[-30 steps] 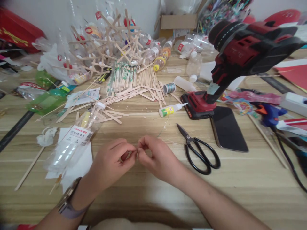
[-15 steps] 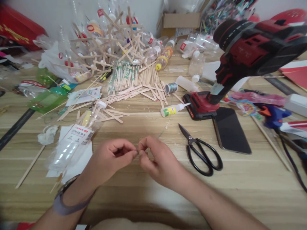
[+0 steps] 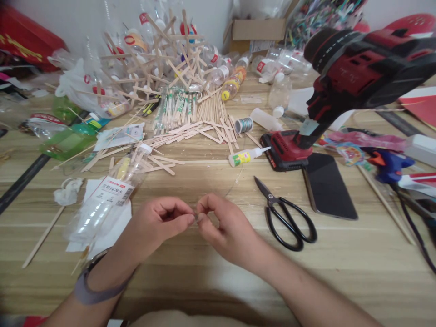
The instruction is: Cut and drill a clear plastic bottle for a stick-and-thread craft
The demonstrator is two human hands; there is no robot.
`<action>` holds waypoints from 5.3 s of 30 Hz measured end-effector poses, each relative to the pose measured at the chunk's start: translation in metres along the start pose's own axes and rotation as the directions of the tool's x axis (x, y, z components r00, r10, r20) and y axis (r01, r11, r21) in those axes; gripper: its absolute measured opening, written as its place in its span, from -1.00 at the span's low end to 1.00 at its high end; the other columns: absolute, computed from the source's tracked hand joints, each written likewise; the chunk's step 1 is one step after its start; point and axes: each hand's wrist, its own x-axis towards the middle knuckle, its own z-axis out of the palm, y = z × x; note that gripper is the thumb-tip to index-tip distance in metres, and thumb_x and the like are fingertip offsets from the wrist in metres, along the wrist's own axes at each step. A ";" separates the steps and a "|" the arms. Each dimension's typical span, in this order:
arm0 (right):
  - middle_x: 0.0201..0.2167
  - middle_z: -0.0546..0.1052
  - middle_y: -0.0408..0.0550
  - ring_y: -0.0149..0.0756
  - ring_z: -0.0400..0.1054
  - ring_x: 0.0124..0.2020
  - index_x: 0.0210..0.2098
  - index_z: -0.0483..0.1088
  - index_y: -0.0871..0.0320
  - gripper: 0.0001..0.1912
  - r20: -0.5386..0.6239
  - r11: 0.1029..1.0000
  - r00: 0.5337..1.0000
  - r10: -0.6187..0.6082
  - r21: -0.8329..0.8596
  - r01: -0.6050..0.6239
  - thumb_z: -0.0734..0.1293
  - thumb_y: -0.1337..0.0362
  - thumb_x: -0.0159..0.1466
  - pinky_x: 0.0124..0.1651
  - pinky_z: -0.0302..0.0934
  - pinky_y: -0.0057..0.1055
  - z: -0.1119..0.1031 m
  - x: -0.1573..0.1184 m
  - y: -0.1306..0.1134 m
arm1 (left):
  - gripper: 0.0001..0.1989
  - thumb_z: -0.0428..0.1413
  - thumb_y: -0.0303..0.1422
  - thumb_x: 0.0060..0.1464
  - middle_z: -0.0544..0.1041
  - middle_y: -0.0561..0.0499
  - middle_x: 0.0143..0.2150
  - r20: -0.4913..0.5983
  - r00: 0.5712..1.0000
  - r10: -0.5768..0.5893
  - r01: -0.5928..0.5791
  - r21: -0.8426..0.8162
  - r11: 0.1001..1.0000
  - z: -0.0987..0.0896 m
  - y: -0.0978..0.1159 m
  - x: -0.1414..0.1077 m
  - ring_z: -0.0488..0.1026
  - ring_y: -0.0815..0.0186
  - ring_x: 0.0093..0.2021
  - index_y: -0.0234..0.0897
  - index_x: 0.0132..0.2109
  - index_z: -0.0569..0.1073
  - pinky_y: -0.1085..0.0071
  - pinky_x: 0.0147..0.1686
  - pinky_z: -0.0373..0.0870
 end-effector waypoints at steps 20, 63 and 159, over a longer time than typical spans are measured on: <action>-0.50 0.36 -0.20 -0.39 0.24 -0.45 -0.41 0.30 0.12 -0.76 0.160 0.848 0.960 0.232 0.449 -0.280 0.34 0.09 0.19 -0.37 0.18 -0.43 0.003 0.004 0.003 | -0.93 0.05 -0.48 -0.07 0.32 0.17 -0.59 -0.177 0.949 0.262 -0.196 0.321 0.927 0.009 0.003 -0.003 0.24 0.44 -0.56 -0.26 -0.47 0.39 0.52 -0.56 0.15; -0.57 0.42 -0.21 -0.42 0.29 -0.52 -0.45 0.35 0.12 -0.73 0.042 0.802 0.965 0.259 0.548 -0.239 0.47 0.11 0.08 -0.47 0.15 -0.47 -0.002 0.002 -0.005 | -0.90 0.07 -0.48 0.20 0.56 0.13 -0.44 -0.203 0.776 0.597 -0.446 0.493 0.747 0.017 -0.012 -0.008 0.45 0.44 -0.46 -0.20 -0.25 0.44 0.55 -0.46 0.30; -0.53 0.47 -0.22 -0.41 0.37 -0.49 -0.41 0.32 0.07 -0.85 -0.329 0.899 0.878 -0.347 -0.382 0.212 0.26 0.46 0.20 -0.41 0.21 -0.51 0.002 0.001 0.006 | -0.80 0.12 -0.21 0.07 0.13 0.23 -0.66 -0.303 0.943 0.135 -0.087 0.165 0.982 0.012 -0.007 0.001 0.10 0.44 -0.62 -0.24 -0.40 0.44 0.50 -0.61 0.03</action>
